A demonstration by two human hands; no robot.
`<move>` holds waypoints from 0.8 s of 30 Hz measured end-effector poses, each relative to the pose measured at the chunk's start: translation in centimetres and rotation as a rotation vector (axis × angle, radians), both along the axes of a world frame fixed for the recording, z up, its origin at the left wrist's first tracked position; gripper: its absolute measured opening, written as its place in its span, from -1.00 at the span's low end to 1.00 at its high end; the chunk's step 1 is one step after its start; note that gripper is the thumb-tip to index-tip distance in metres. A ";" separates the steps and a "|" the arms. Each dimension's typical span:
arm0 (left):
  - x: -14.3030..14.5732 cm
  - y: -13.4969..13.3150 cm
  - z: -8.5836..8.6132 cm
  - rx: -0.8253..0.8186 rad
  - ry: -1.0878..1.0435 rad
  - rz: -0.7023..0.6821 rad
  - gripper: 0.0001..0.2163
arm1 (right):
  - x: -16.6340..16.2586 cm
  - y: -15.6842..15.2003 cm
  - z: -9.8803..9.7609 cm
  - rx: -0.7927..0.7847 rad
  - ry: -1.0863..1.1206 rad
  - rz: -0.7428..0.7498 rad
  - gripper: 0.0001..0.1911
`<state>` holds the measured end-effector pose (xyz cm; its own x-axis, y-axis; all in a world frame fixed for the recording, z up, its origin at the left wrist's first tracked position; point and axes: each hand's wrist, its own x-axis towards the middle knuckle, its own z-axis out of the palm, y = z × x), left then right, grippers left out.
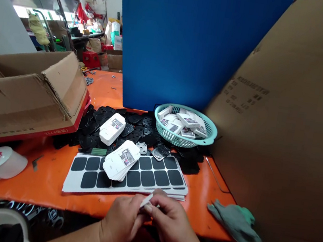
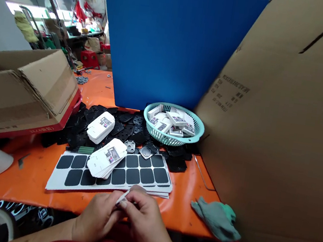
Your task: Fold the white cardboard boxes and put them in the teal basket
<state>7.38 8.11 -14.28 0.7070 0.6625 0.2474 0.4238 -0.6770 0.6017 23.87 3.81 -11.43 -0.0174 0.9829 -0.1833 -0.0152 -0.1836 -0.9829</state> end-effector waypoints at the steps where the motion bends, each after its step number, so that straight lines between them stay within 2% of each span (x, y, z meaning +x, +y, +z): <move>1: 0.0 -0.1 -0.1 -0.176 -0.035 0.023 -0.85 | 0.1 -0.1 0.2 0.105 -0.094 -0.023 -0.73; 4: -0.1 -0.2 0.2 -0.573 -0.187 0.158 -0.83 | 1.1 -0.4 -0.4 0.360 -0.347 -0.242 -0.84; 6: -0.3 -0.3 0.4 -0.714 -0.287 0.163 -0.77 | 1.6 -0.8 -1.6 0.380 -0.383 -0.329 -0.82; 7: -0.4 -0.3 0.3 -0.742 -0.324 0.134 -0.71 | 1.7 -1.1 -2.3 0.354 -0.360 -0.325 -0.81; 11: -1.2 -0.7 -0.8 -0.734 -0.397 0.006 -0.43 | 0.9 -2.1 -4.5 0.220 -0.151 -0.318 -0.77; 12: -1.4 -0.8 -1.2 -0.730 -0.400 -0.015 -0.44 | 0.6 -2.4 -4.7 0.186 -0.089 -0.323 -0.77; 15: -1.5 -0.9 -1.8 -0.799 -0.380 -0.039 -0.66 | -0.4 -2.9 -4.9 0.087 0.081 -0.311 -0.71; 17: -1.3 -0.9 -1.6 -0.827 -0.365 0.006 -0.73 | -0.9 -2.8 -4.8 0.035 0.177 -0.292 -0.67; 19: -1.0 -0.8 -1.2 -0.731 -0.357 0.073 -0.72 | -1.0 -2.5 -4.7 -0.028 0.319 -0.290 -0.72; 21: -0.9 -0.7 -0.8 -0.635 -0.379 0.089 -0.74 | -0.9 -2.1 -4.5 -0.090 0.441 -0.272 -0.63; 22: -0.9 -0.7 -0.7 -0.628 -0.396 0.075 -0.74 | -0.7 -2.0 -4.5 -0.095 0.445 -0.252 -0.62; 24: -1.0 -0.6 -0.4 -0.655 -0.403 0.039 -0.70 | -0.1 -1.9 -4.4 -0.002 0.328 -0.169 -0.74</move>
<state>6.36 7.49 -14.70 0.6184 0.7853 0.0295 0.1032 -0.1184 0.9876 23.73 1.92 -15.81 0.0874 0.9765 -0.1972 -0.3594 -0.1537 -0.9204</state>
